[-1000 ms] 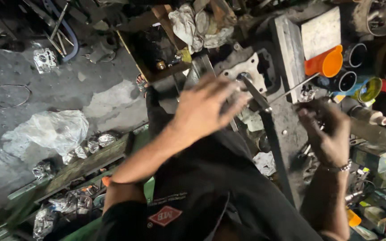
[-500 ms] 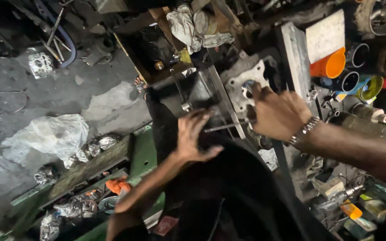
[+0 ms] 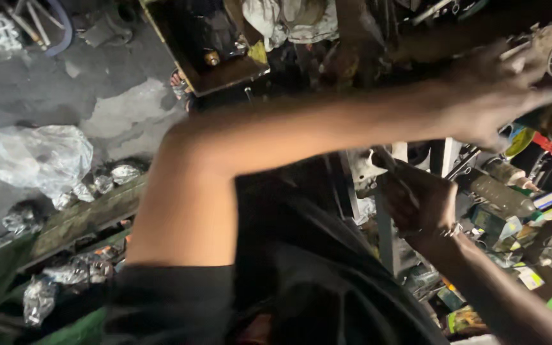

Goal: The person secures a metal engine component in a bench vise and uses a ratchet to tighten bolts. They repeatedly adjust the part and the vise, then remove and reinsert bolts while handling the component by hand.

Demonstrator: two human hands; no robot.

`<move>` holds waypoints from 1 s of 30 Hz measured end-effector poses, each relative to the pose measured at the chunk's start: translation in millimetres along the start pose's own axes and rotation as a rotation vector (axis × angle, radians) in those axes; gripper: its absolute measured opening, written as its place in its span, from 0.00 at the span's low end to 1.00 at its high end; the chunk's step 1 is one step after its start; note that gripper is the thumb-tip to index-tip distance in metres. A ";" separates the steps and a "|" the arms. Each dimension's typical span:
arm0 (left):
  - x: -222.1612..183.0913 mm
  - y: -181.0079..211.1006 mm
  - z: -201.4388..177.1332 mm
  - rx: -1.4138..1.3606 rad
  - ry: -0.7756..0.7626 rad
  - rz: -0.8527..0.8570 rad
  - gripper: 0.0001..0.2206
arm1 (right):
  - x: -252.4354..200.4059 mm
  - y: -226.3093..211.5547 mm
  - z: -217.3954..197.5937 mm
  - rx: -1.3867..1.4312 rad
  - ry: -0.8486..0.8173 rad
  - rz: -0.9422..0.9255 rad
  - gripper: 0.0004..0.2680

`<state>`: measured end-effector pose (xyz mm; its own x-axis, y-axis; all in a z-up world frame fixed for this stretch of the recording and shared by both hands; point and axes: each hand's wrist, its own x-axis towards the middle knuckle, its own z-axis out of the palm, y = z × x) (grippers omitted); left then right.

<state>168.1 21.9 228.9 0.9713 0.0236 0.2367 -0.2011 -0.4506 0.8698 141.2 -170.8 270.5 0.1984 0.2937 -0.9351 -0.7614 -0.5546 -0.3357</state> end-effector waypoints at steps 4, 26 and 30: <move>53.6 -4.1 37.2 0.034 -0.518 0.074 0.34 | 4.2 -1.5 -5.1 0.192 -0.253 -0.049 0.14; -274.5 59.8 66.4 0.068 0.677 -0.263 0.31 | -23.1 -48.4 96.4 -2.156 0.149 -0.211 0.26; -269.5 12.3 106.5 0.114 0.727 -0.178 0.41 | -13.3 -43.1 79.6 -2.103 0.126 -0.207 0.31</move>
<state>-82.6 -85.1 129.7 0.6517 0.6694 0.3566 0.0038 -0.4731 0.8810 122.2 -88.8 306.5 0.2667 0.4595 -0.8472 0.9196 -0.3844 0.0810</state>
